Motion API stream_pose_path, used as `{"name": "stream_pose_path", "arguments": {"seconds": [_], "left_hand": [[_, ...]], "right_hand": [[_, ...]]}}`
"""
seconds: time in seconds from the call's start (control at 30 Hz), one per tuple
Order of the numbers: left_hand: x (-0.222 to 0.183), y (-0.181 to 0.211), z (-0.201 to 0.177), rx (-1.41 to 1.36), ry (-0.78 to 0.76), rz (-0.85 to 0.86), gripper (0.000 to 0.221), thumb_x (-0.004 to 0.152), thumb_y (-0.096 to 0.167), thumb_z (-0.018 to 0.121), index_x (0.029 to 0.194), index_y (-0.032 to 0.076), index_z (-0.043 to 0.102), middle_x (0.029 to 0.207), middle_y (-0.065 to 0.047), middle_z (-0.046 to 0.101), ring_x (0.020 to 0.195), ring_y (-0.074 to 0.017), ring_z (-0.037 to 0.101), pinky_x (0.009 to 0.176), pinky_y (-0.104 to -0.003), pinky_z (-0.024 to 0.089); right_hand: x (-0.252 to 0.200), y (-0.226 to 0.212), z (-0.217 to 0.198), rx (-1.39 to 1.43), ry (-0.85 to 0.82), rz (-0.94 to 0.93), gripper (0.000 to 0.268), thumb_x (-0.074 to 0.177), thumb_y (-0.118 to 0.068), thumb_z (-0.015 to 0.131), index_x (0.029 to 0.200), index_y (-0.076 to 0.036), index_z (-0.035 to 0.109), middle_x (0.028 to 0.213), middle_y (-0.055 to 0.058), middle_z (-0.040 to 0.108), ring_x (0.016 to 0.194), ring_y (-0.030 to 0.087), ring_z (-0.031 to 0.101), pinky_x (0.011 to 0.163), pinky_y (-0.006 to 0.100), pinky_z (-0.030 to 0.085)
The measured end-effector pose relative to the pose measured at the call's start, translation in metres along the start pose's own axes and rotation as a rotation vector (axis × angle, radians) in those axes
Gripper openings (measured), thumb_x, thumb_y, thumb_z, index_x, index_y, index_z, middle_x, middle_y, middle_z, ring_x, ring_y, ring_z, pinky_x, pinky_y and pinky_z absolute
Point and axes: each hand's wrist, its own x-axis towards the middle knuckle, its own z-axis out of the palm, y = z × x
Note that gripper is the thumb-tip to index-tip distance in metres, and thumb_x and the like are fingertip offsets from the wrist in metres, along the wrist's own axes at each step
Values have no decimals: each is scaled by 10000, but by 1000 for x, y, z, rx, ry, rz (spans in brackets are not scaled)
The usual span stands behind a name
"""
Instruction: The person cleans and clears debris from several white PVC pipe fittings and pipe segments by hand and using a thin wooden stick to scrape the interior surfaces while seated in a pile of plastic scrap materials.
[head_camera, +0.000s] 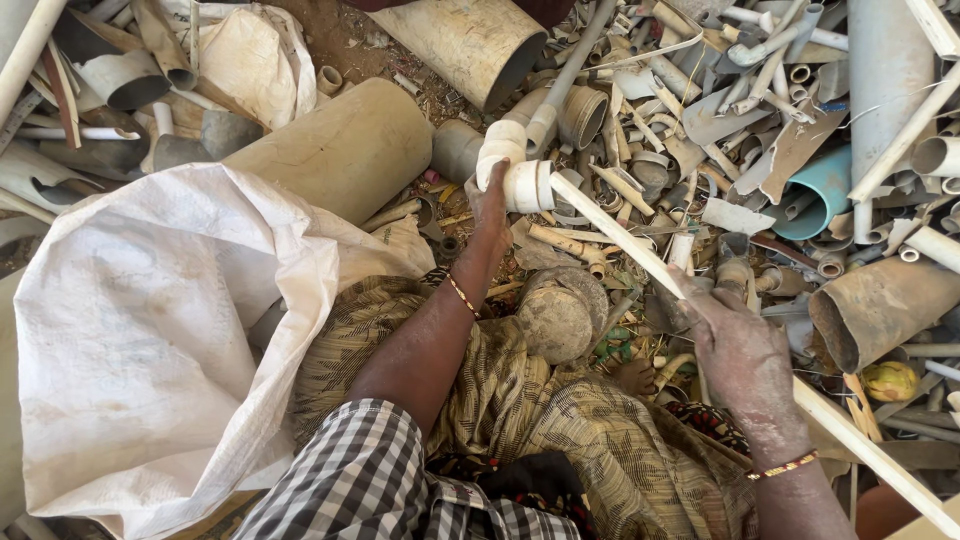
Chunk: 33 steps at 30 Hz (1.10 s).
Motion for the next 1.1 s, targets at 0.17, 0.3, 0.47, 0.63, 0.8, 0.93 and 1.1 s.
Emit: {"name": "stream_pose_path", "arguments": {"seconds": [0.17, 0.3, 0.47, 0.63, 0.8, 0.93, 1.1], "left_hand": [[17, -13, -4, 186, 13, 194, 982, 768, 377, 832, 1525, 74, 284, 1259, -269, 597, 1011, -328, 701, 807, -409, 633], [20, -12, -2, 144, 11, 122, 1030, 707, 286, 890, 1499, 6, 293, 1250, -246, 619, 995, -320, 714, 843, -413, 648], [8, -5, -2, -20, -141, 35, 918, 732, 252, 923, 1443, -74, 442, 1204, -225, 687, 1023, -310, 737, 881, -397, 639], [-4, 3, 3, -76, -138, 100, 920, 679, 206, 907, 1410, 15, 383, 1182, -182, 660, 1006, -309, 717, 844, -451, 617], [-9, 8, 3, -82, -124, 57, 875, 705, 246, 893, 1420, 53, 426, 1184, -130, 666, 984, -250, 705, 776, -407, 587], [-25, 14, 6, -134, -231, 49, 743, 713, 213, 878, 1327, -33, 540, 1117, -153, 700, 941, -271, 726, 738, -403, 617], [-42, 8, 18, -59, -317, 162, 729, 718, 108, 875, 1317, -29, 483, 1128, -179, 683, 990, -287, 718, 836, -414, 640]], "right_hand": [[0, 4, 16, -1, -14, -3, 608, 969, -271, 580, 1546, -429, 471, 1189, 101, 694, 823, 283, 747, 743, 417, 645], [3, 7, 35, -132, -17, 26, 513, 1048, -329, 534, 1546, -422, 455, 1194, 135, 724, 686, 223, 745, 578, 378, 647], [10, 22, 58, -101, 41, 19, 576, 1024, -294, 528, 1577, -407, 414, 1187, 177, 742, 500, 165, 701, 383, 324, 595], [10, 25, 69, -188, -15, 50, 584, 1093, -318, 493, 1654, -405, 357, 943, 101, 739, 472, 129, 662, 473, 303, 600], [14, 34, 104, -167, 160, -37, 577, 1075, -260, 509, 1625, -360, 367, 1041, 78, 729, 539, 130, 628, 405, 275, 531], [9, 31, 109, -468, 376, -126, 703, 998, -203, 532, 1670, -291, 347, 1181, 75, 738, 654, 94, 650, 412, 228, 453], [7, 3, 57, -671, 98, -1, 610, 1119, -288, 475, 1704, -298, 303, 1097, -19, 734, 513, 57, 607, 388, 222, 478]]}}
